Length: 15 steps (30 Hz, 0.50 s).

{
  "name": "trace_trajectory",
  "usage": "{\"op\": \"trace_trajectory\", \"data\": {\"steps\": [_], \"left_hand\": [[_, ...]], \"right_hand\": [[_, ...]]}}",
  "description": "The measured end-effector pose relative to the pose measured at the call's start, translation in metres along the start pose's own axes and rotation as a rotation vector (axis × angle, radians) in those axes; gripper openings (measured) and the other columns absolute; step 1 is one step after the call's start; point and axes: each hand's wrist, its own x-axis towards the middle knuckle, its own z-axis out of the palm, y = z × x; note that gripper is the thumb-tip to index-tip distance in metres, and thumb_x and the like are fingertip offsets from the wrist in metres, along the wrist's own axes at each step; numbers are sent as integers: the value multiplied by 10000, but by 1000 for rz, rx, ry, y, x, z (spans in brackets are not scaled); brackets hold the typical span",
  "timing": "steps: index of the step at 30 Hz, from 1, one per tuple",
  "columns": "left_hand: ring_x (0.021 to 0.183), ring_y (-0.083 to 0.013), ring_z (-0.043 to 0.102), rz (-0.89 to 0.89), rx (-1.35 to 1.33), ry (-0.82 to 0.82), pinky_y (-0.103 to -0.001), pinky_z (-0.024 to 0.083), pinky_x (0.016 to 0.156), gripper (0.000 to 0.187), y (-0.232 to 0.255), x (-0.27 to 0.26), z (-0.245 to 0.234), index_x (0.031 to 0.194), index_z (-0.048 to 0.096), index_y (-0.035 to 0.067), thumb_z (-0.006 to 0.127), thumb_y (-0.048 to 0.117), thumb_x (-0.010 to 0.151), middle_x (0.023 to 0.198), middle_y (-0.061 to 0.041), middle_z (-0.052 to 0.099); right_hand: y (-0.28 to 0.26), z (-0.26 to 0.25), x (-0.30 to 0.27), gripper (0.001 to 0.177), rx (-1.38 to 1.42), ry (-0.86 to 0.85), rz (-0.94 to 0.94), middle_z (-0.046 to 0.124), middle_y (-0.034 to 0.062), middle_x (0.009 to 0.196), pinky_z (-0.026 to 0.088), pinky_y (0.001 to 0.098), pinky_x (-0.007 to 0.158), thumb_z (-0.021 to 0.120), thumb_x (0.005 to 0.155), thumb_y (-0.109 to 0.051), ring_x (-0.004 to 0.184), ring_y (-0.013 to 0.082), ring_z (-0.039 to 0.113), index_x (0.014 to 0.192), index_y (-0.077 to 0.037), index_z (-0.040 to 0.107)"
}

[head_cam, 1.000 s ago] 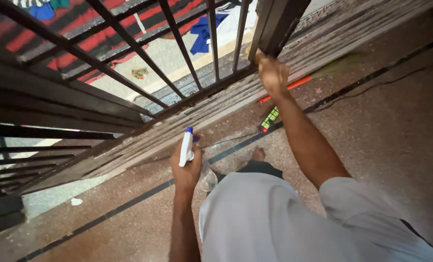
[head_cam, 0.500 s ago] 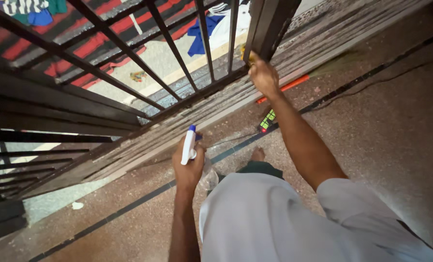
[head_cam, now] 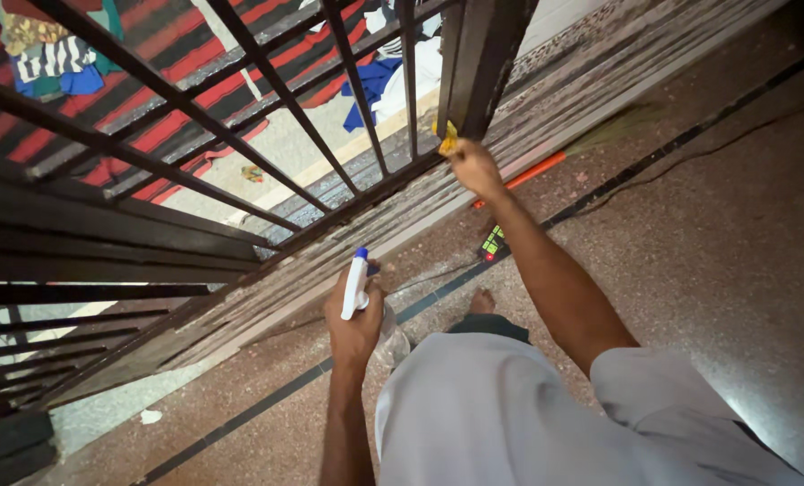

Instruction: The person cleans a metal gate by spraying cleaning liquid onto the bars and wiping them with a cloth.

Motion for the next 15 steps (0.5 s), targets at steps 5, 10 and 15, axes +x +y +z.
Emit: {"op": "trace_trajectory", "data": {"steps": [5,10,15], "left_hand": [[714,-96,639,-27,-23,-15,-262,517,650,301,4,2,0,1169,697,53,608,61,882,833,-50,713],[706,-92,645,-50,-30,-31,-263,518,640,276,1,3,1,1165,694,55,607,72,904,800,-48,718],[691,-109,641,-38,-2,-8,-268,513,626,285,-2,1,1,1175,705,49,616,82,906,797,-52,706]], "right_hand": [[-66,-51,21,160,211,125,-66,736,141,932,555,395,742,612,983,-113,849,245,711,1092,-20,684],[-145,-110,45,203,111,-130,261,708,64,914,549,312,598,557,1001,-151,711,165,664,1125,-61,690],[-202,-161,81,192,99,206,-94,656,81,821,476,344,576,529,978,-53,643,175,585,1144,-33,623]]}}
